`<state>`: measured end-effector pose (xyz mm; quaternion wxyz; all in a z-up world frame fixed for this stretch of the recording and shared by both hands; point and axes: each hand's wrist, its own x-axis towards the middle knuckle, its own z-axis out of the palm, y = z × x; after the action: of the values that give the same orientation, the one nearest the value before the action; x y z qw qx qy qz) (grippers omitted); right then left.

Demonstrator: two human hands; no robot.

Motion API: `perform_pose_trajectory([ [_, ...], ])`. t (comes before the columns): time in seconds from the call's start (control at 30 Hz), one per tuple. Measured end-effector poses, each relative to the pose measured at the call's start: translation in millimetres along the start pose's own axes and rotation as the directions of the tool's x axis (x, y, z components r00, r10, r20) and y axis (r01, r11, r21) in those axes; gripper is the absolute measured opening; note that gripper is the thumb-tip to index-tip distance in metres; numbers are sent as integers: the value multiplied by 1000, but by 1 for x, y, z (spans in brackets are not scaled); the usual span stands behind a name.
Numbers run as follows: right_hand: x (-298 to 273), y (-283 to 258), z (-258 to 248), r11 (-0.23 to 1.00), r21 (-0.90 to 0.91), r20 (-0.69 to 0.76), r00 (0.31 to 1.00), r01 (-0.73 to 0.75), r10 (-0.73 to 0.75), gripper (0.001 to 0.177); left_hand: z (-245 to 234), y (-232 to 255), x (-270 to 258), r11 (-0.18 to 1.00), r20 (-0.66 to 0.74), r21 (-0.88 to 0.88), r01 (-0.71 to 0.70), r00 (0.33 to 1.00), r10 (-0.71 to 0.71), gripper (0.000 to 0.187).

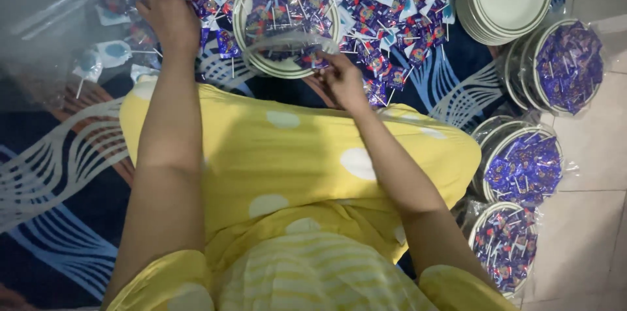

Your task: The person packs multiple small blue packets into clear plastic bags by hand while sitting on the floor.

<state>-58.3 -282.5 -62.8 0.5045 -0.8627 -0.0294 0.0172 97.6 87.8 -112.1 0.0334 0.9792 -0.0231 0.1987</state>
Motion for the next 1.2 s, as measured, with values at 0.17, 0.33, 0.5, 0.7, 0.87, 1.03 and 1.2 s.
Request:
perform_pose_trajectory([
  [0.17,-9,-24,34,917,-355,-84,971,179,-222,27,-61,10,-2,955,-89,-295,5,995,-33,31],
  [0.33,-8,-10,46,696,-647,-17,906,312,-423,41,-89,17,-9,820,-232,-557,-131,973,-3,27],
  [0.5,-15,-28,32,843,-485,80,971,234,-224,44,-96,23,-18,607,-86,-790,-86,996,29,24],
  [0.7,-11,-3,-1,932,-360,-201,973,36,-115,36,-103,59,-53,-61,222,-970,237,957,189,26],
  [0.87,-13,-3,-63,985,-160,-568,822,-62,-41,19,-114,91,-77,202,319,-947,251,823,471,27],
  [1.03,-18,-8,-118,977,77,-549,809,-199,208,18,-109,92,-66,345,256,-932,116,882,397,20],
  [1.2,-20,34,-147,978,-58,-607,785,-201,125,29,-86,93,-65,829,421,-532,-171,796,435,26],
])
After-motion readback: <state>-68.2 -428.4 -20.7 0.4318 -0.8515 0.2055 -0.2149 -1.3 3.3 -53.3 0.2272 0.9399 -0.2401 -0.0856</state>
